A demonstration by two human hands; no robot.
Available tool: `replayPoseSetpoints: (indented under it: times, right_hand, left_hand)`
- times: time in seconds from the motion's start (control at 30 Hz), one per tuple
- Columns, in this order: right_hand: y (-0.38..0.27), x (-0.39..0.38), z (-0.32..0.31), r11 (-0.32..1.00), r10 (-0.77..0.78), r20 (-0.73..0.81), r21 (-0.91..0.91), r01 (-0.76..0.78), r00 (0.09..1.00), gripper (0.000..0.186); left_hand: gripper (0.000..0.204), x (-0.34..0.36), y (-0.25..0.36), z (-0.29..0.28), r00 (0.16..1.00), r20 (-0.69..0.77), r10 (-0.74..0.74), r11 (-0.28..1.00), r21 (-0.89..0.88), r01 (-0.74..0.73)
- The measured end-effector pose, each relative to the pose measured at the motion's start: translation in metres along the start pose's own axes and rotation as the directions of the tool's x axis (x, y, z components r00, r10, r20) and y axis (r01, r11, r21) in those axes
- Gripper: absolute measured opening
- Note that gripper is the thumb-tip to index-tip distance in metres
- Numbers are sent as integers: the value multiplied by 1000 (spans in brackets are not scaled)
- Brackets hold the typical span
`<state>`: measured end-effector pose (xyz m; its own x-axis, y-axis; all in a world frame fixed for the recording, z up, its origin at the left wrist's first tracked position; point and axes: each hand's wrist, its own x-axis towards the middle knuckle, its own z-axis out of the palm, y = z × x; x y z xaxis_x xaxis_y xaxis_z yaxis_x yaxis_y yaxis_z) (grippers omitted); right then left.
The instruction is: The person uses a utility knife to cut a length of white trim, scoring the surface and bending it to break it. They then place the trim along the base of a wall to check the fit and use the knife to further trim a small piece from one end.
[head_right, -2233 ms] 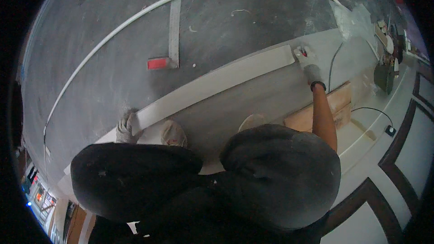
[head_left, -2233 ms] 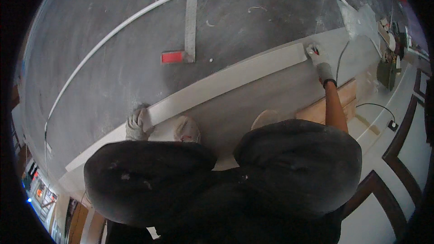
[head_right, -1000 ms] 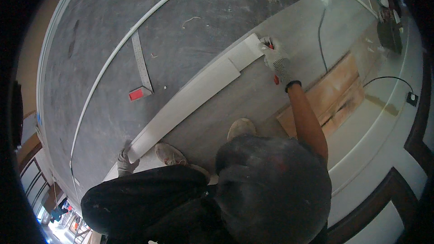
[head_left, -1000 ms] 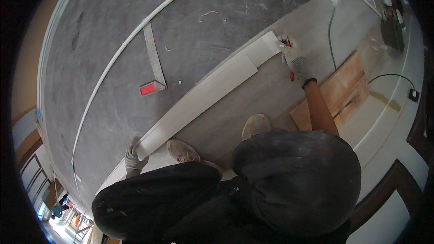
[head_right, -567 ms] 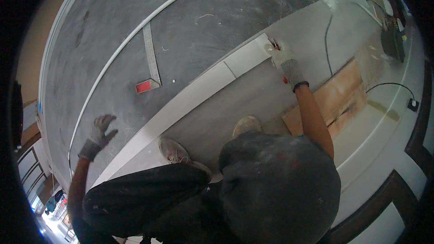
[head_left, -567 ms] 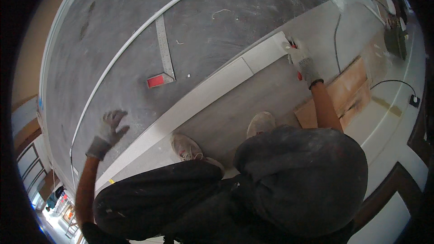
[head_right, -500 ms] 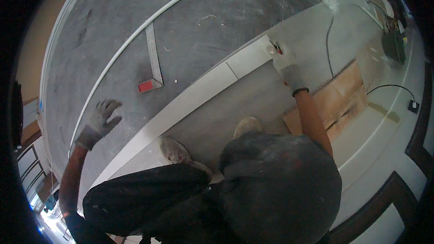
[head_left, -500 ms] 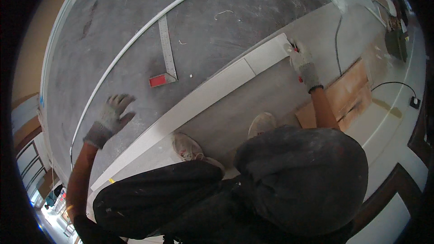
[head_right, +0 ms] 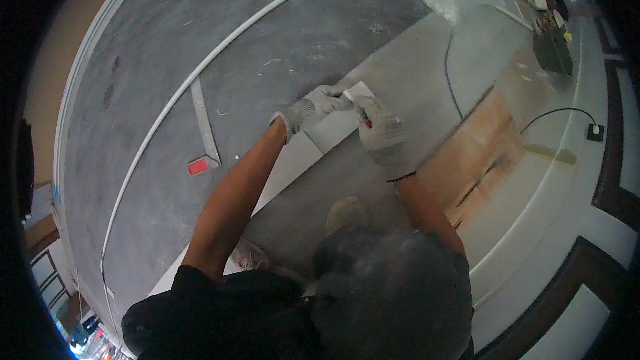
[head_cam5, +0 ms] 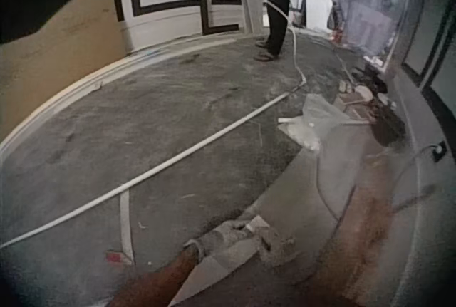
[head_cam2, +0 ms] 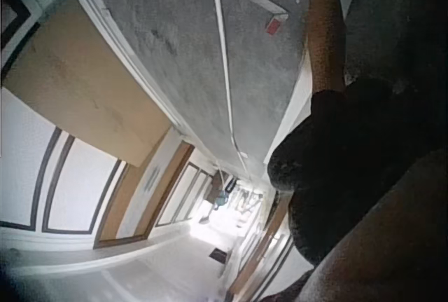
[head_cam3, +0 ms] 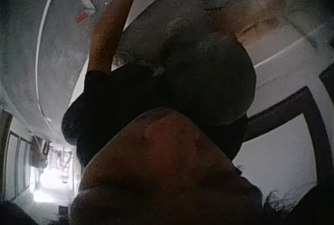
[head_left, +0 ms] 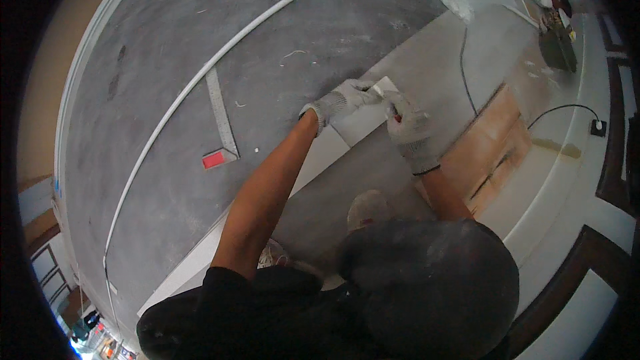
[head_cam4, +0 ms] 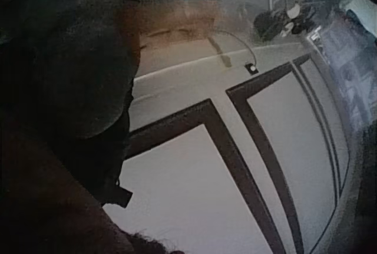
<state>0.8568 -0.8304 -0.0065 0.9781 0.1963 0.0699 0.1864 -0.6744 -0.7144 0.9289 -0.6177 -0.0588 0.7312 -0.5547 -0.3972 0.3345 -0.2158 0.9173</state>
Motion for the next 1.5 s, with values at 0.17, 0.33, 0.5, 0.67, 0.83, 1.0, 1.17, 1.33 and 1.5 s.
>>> replayPoseSetpoints:
  times: [0.17, 0.33, 0.5, 0.67, 0.83, 1.0, 1.17, 1.33, 1.5]
  right_hand:
    - [15, -15, -24, 978, -147, 105, -135, 160, 984, 49]
    - [26, -21, -27, 998, -5, -122, 67, 13, 993, 56]
    - [45, 1, -31, 936, 350, -15, 55, -349, 937, 64]
    - [57, 14, -12, 833, 552, 92, -21, -553, 829, 62]
    - [62, 20, -11, 815, 577, 184, -66, -575, 796, 58]
    - [70, -5, -10, 864, 499, 54, -107, -492, 865, 60]
    - [71, -30, -4, 948, 279, -86, -131, -289, 956, 56]
    - [71, -50, -5, 910, 158, -37, -382, -160, 987, 53]
    - [70, -46, -19, 861, 236, -10, -462, -214, 972, 52]
  left_hand:
    - [38, 5, -12, 0, 989, 90, 114, 964, -252, -88]
    - [34, -7, 28, 9, 996, 76, -56, 925, -372, 80]
    - [33, 0, 23, 5, 987, -9, -163, 971, -179, 159]
    - [34, 16, 3, 17, 971, -203, -124, 987, 77, 142]
    - [31, 20, -2, 31, 921, -390, -24, 923, 345, 170]
    - [28, 10, 16, 32, 905, -398, 152, 660, 722, 207]
    - [41, -5, 9, 32, 928, -318, 195, 550, 819, 165]
    - [73, -28, -29, 62, 899, -256, 355, 421, 902, 91]
    - [90, -37, -33, 69, 889, -229, 397, 372, 925, 72]
